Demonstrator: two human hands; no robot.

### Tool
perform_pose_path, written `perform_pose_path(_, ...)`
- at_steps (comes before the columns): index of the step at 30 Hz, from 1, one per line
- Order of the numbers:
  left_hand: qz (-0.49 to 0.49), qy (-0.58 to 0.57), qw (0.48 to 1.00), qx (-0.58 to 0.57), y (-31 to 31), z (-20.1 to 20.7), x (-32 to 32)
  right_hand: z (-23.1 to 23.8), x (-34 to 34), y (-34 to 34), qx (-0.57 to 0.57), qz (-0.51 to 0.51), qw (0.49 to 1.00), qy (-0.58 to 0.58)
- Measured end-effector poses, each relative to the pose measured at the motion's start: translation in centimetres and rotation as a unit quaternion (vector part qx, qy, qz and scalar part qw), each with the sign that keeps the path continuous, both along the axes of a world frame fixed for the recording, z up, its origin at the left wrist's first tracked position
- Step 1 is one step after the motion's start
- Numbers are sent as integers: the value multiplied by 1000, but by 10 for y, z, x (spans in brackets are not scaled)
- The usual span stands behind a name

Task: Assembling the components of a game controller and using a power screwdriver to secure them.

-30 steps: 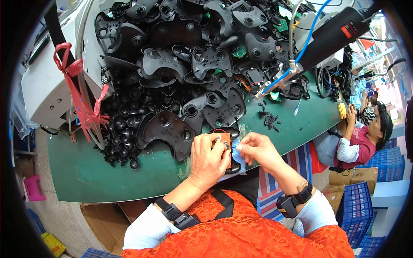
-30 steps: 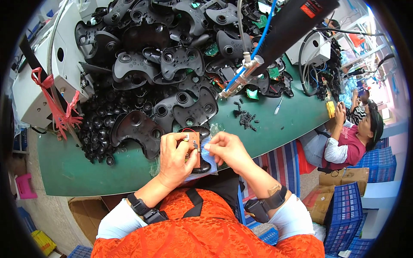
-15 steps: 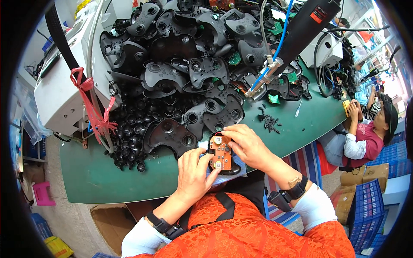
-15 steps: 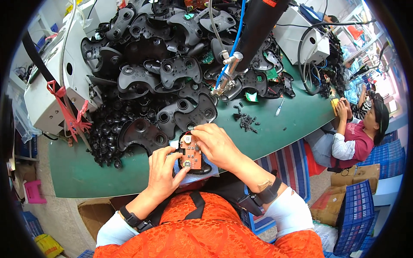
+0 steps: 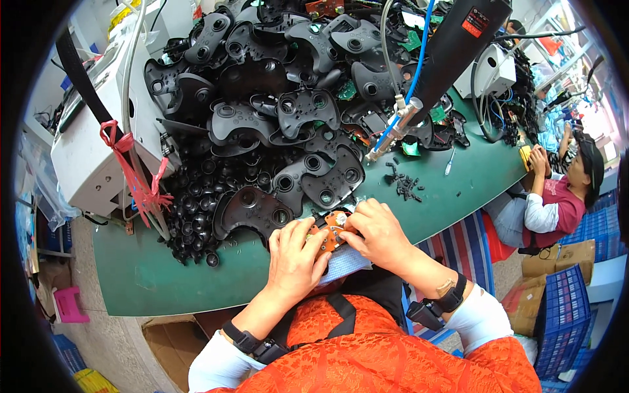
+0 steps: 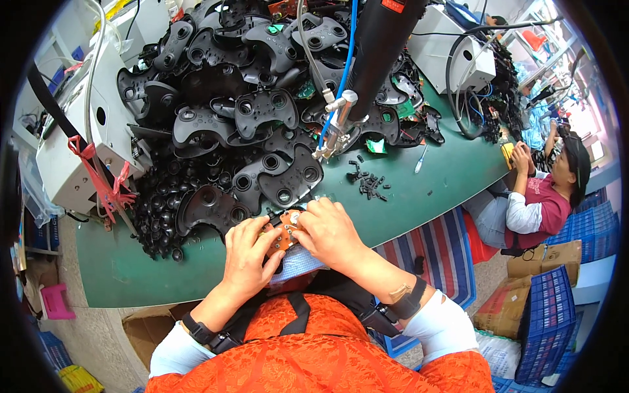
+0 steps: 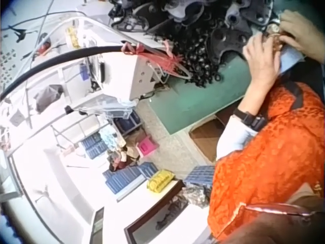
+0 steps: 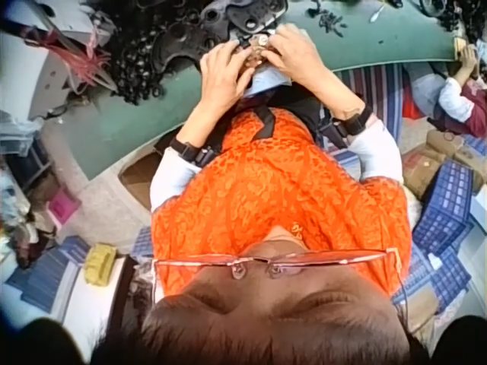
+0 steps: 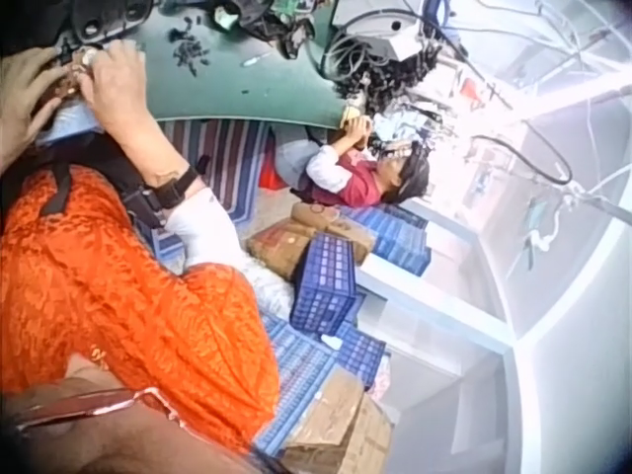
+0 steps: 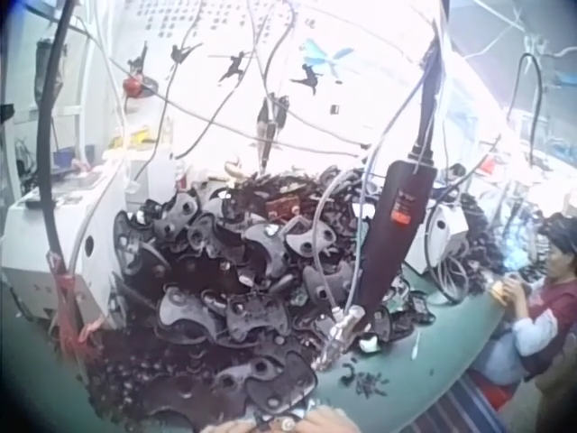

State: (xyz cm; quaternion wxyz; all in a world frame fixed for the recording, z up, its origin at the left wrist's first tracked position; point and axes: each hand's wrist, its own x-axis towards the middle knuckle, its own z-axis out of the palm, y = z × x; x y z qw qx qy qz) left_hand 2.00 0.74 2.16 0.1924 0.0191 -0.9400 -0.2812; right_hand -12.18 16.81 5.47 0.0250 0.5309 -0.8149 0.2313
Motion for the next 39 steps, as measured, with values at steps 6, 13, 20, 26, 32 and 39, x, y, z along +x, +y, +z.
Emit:
perform_pose_path(6,-32,3,999,14,-2,-1,-3,3,-4,-8,9,25,999,22)
perform_pose_path(13,-70,9,997,17,-4,3,-5,5,-24,-37,18,96,995,-8)
perform_pose_path(20,-84,1,995,45,-6,6,-9,-20,-32,-52,76,100,988,-86)
perform_pose_path(26,-76,-12,997,25,-6,9,-7,-9,-42,-33,-38,24,964,-263)
perform_pose_path(32,-86,-12,996,-4,-5,9,-7,-8,-37,11,-93,-70,958,-260)
perform_pose_path(39,-88,-16,996,13,-2,7,-9,-20,-13,37,-124,-105,955,-249)
